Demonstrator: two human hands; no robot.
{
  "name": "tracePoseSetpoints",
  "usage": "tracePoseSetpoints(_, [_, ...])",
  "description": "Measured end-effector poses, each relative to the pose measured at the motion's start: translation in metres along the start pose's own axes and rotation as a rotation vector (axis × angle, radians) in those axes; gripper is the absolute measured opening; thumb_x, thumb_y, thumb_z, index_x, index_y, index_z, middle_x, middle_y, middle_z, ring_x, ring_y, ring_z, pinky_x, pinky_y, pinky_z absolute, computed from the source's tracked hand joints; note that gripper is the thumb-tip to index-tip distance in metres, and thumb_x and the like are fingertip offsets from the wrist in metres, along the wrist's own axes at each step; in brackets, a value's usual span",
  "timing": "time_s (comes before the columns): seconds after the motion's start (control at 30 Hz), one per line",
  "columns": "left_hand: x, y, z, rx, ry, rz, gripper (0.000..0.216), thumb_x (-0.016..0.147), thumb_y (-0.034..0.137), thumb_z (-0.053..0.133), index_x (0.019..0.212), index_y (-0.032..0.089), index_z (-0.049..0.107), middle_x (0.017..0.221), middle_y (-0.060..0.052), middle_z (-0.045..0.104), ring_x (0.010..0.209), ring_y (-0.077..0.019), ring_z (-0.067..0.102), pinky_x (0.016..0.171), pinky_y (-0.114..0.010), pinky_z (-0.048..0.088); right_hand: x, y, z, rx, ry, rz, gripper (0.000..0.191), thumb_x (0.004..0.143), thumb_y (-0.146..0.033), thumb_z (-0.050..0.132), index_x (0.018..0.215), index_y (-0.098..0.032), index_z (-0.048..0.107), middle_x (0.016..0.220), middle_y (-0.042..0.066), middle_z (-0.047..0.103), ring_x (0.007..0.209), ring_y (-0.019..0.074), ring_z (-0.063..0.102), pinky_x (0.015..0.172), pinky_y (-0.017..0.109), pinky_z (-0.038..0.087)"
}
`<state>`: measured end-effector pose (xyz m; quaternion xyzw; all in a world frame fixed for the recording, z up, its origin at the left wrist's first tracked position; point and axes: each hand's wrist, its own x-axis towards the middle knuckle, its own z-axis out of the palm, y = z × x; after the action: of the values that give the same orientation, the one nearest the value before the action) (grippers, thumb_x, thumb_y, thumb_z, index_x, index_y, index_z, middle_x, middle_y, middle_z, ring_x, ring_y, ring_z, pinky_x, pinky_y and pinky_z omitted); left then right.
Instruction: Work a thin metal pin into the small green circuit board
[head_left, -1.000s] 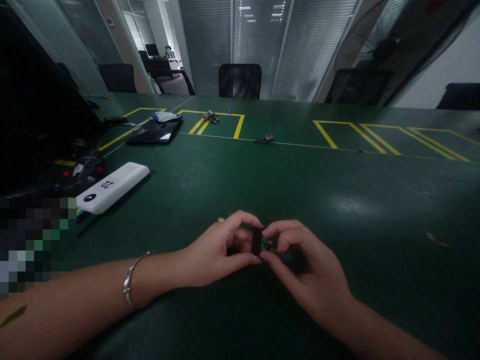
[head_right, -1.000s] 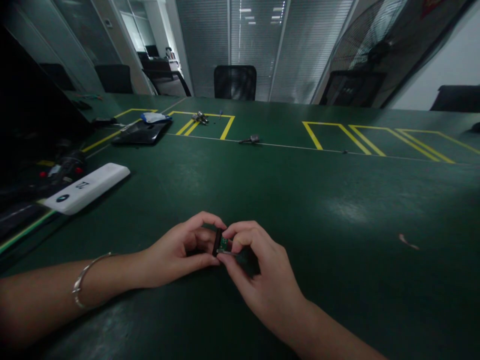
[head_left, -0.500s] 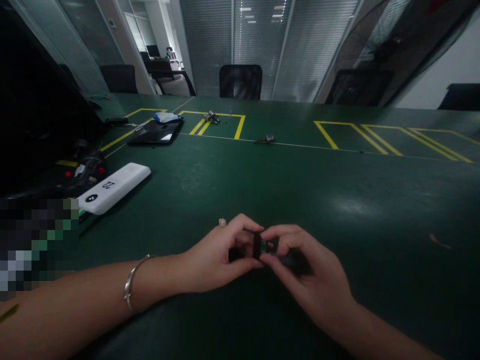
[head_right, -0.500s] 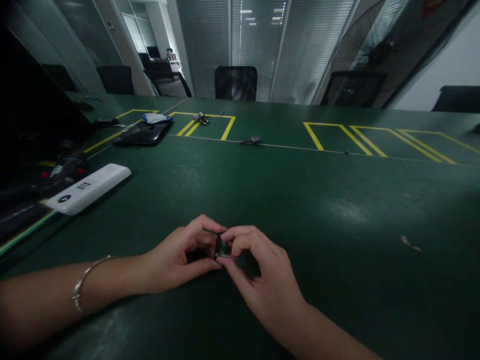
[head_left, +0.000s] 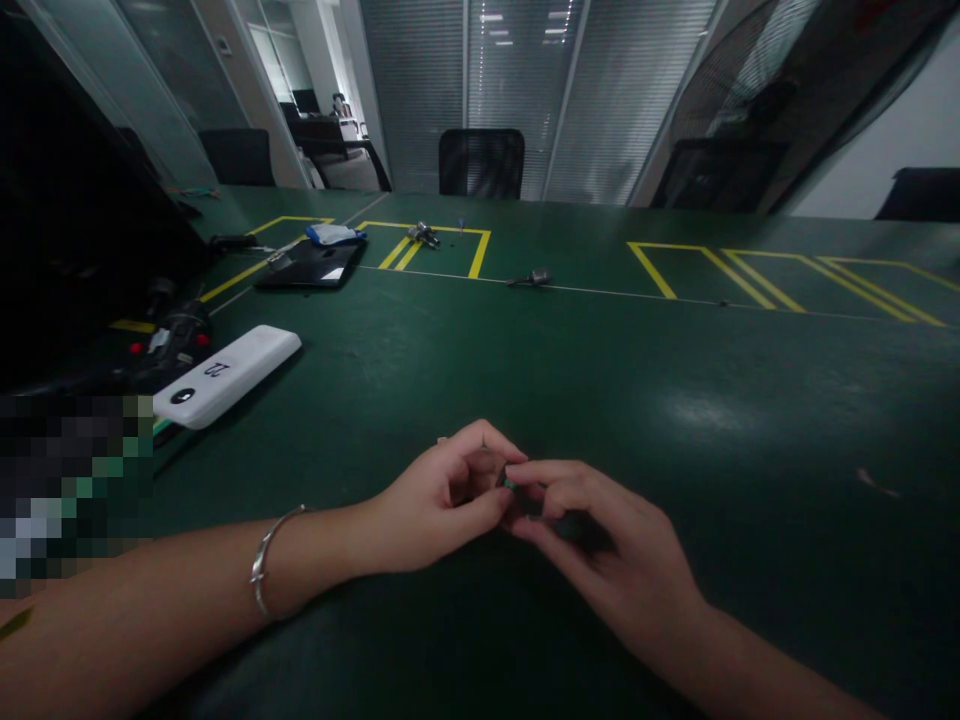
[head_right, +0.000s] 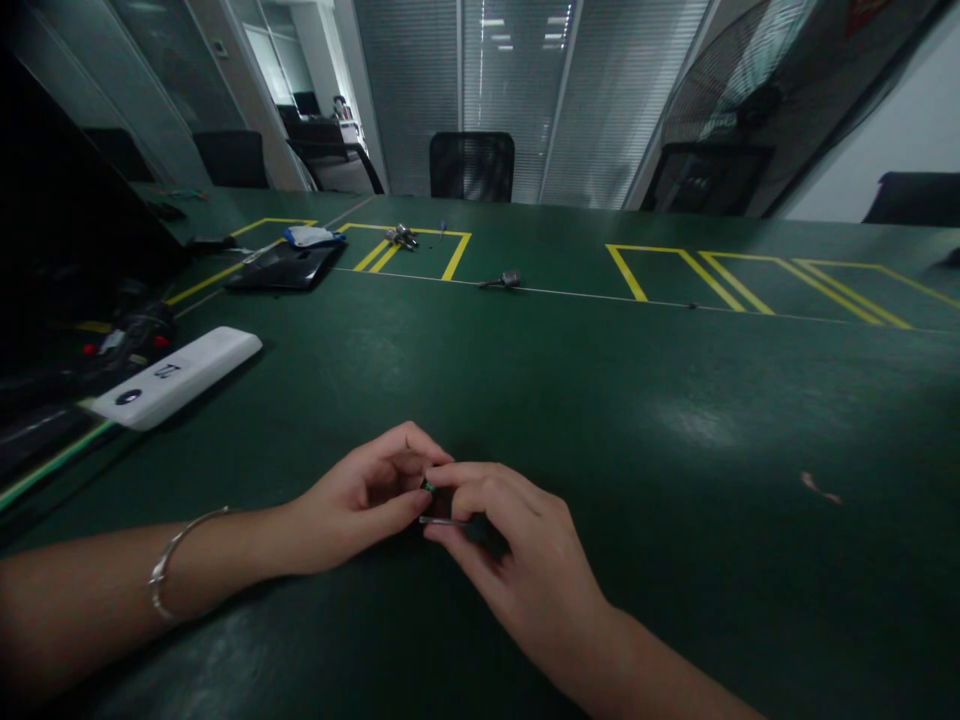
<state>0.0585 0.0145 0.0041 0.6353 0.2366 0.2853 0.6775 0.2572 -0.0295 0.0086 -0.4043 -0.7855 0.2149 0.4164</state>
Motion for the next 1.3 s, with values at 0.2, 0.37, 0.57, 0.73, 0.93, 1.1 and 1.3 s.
tracePoseSetpoints(0.2, [-0.001, 0.001, -0.001, 0.014, 0.006, 0.042, 0.023, 0.097, 0.017, 0.05, 0.119, 0.014, 0.047, 0.102, -0.009, 0.062, 0.089, -0.0158, 0.062, 0.076, -0.03, 0.051, -0.002, 0.0, -0.001, 0.036, 0.033, 0.008, 0.016, 0.084, -0.015, 0.069, 0.083, -0.024, 0.056, 0.102, 0.002, 0.073, 0.092, 0.0173, 0.072, 0.075, 0.026, 0.058])
tracePoseSetpoints(0.37, [0.0, 0.002, 0.0, -0.012, 0.03, 0.024, 0.022, 0.097, 0.017, 0.05, 0.118, 0.013, 0.047, 0.097, -0.006, 0.06, 0.081, -0.0126, 0.061, 0.074, -0.028, 0.05, -0.004, 0.002, -0.002, 0.04, 0.044, 0.045, 0.015, 0.085, -0.016, 0.069, 0.087, -0.024, 0.056, 0.102, 0.002, 0.069, 0.091, 0.0158, 0.069, 0.075, 0.026, 0.055])
tracePoseSetpoints(0.57, [0.0, 0.004, 0.0, 0.021, 0.082, 0.03, 0.023, 0.098, 0.017, 0.048, 0.12, 0.012, 0.046, 0.105, -0.009, 0.061, 0.08, -0.0122, 0.06, 0.075, -0.029, 0.05, -0.002, 0.004, 0.0, 0.027, 0.082, 0.063, 0.014, 0.086, -0.014, 0.067, 0.088, -0.024, 0.057, 0.097, 0.002, 0.065, 0.089, 0.016, 0.065, 0.074, 0.028, 0.051])
tracePoseSetpoints(0.73, [-0.001, 0.008, -0.002, 0.03, 0.081, 0.033, 0.023, 0.097, 0.016, 0.049, 0.12, 0.012, 0.047, 0.103, -0.009, 0.062, 0.08, -0.0124, 0.06, 0.074, -0.029, 0.05, -0.004, 0.003, -0.002, 0.048, 0.055, 0.088, 0.012, 0.086, -0.015, 0.067, 0.09, -0.023, 0.059, 0.095, 0.002, 0.064, 0.088, 0.0168, 0.063, 0.074, 0.029, 0.051])
tracePoseSetpoints(0.93, [-0.002, 0.012, -0.002, 0.034, 0.079, 0.036, 0.024, 0.097, 0.017, 0.05, 0.121, 0.013, 0.048, 0.1, -0.008, 0.062, 0.077, -0.0117, 0.059, 0.072, -0.028, 0.049, -0.001, 0.002, -0.001, 0.072, 0.026, 0.114, 0.011, 0.087, -0.014, 0.066, 0.092, -0.022, 0.061, 0.094, 0.002, 0.063, 0.088, 0.0163, 0.062, 0.075, 0.028, 0.052])
tracePoseSetpoints(1.1, [0.001, 0.008, -0.002, 0.069, 0.092, 0.037, 0.026, 0.098, 0.017, 0.046, 0.124, 0.014, 0.048, 0.105, -0.008, 0.062, 0.081, -0.0132, 0.06, 0.077, -0.03, 0.051, -0.002, 0.001, -0.001, 0.066, 0.029, 0.12, 0.012, 0.09, -0.013, 0.06, 0.096, -0.023, 0.061, 0.098, 0.002, 0.061, 0.092, 0.0155, 0.061, 0.078, 0.028, 0.05])
tracePoseSetpoints(1.3, [0.002, 0.006, -0.003, 0.241, 0.138, 0.057, 0.03, 0.099, 0.014, 0.043, 0.126, 0.015, 0.056, 0.108, -0.007, 0.064, 0.091, -0.0145, 0.062, 0.088, -0.031, 0.051, -0.003, 0.001, -0.002, 0.074, 0.011, 0.12, 0.012, 0.091, -0.013, 0.057, 0.097, -0.022, 0.06, 0.099, 0.003, 0.061, 0.093, 0.0155, 0.06, 0.079, 0.027, 0.049])
